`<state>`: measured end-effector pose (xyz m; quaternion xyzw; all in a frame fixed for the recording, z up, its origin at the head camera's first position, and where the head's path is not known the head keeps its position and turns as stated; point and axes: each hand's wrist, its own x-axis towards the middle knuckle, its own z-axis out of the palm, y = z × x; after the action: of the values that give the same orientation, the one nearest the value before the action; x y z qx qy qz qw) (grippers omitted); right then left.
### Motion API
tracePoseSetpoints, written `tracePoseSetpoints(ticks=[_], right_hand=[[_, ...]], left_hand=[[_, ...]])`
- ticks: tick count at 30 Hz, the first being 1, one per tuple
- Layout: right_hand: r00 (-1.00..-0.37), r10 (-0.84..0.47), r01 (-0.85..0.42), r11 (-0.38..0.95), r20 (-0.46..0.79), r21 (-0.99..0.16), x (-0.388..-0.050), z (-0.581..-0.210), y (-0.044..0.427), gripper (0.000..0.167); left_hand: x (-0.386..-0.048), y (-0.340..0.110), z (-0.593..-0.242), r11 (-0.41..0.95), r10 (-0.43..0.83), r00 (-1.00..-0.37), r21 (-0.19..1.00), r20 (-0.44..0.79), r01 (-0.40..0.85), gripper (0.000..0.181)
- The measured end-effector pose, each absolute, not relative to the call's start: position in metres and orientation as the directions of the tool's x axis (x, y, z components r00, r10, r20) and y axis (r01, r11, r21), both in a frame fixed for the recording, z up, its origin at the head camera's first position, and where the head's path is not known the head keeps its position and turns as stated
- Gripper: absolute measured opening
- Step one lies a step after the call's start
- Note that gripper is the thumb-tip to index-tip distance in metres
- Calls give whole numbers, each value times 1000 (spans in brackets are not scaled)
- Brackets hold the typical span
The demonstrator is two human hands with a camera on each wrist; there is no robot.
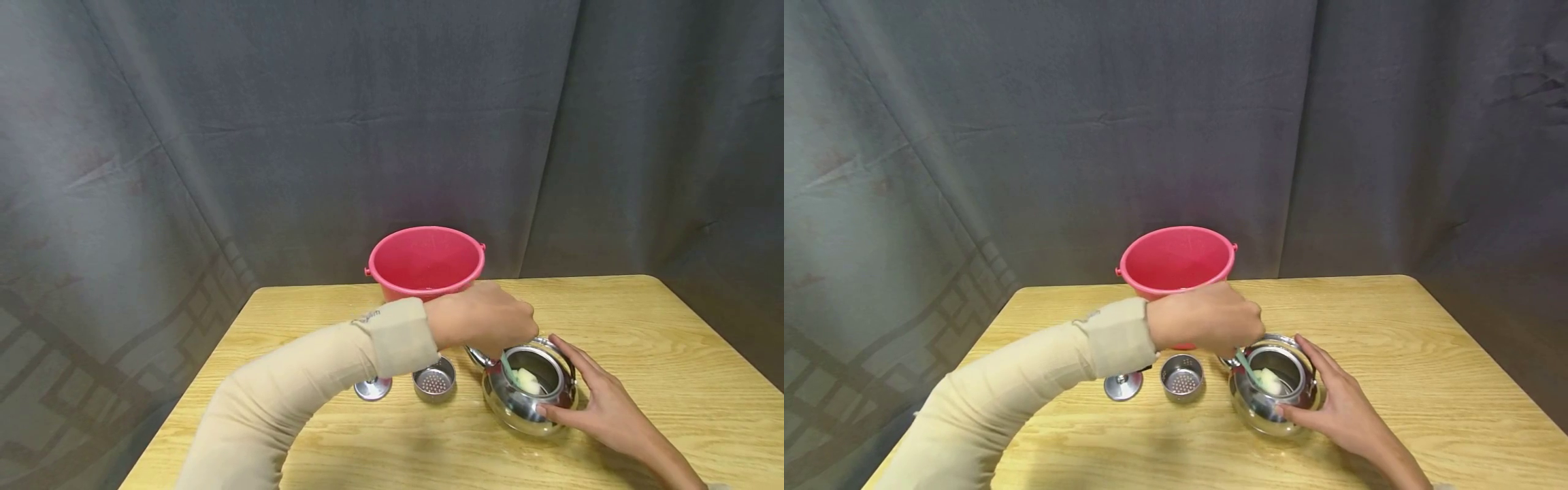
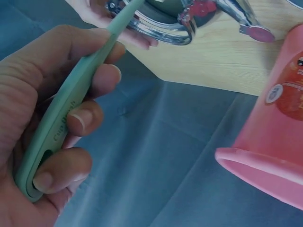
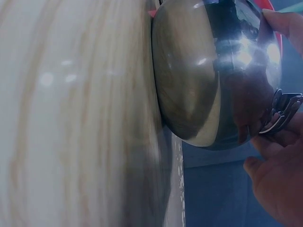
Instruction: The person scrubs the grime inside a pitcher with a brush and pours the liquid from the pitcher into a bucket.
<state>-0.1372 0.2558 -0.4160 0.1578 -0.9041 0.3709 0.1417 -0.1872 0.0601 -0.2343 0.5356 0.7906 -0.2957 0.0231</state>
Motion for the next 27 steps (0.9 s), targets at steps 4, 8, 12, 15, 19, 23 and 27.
tracePoseSetpoints(ticks=[4,8,12,15,19,23,27], right_hand=[[-913,-179,-384,678,366,-626,-137,-416,256,104],[-924,-177,-363,684,338,-632,-137,-415,257,104],[-928,-181,-359,676,326,-644,-138,-415,257,104],[-930,-182,-354,670,318,-652,-138,-415,256,104],[-934,-179,-345,671,309,-656,-138,-415,257,104],[-934,-181,-347,664,308,-662,-137,-415,257,105],[-933,-186,-351,656,307,-668,-137,-416,258,105]], left_hand=[[-180,63,-234,232,833,-425,-473,-354,850,20],[-174,67,-235,185,845,-411,-534,-342,825,22],[-169,72,-237,146,840,-419,-599,-345,787,25],[-165,78,-239,144,823,-441,-621,-357,771,27],[-161,83,-242,163,805,-472,-631,-360,759,26],[-156,86,-245,187,799,-496,-643,-340,743,24],[-152,88,-248,188,798,-507,-665,-326,723,22]])
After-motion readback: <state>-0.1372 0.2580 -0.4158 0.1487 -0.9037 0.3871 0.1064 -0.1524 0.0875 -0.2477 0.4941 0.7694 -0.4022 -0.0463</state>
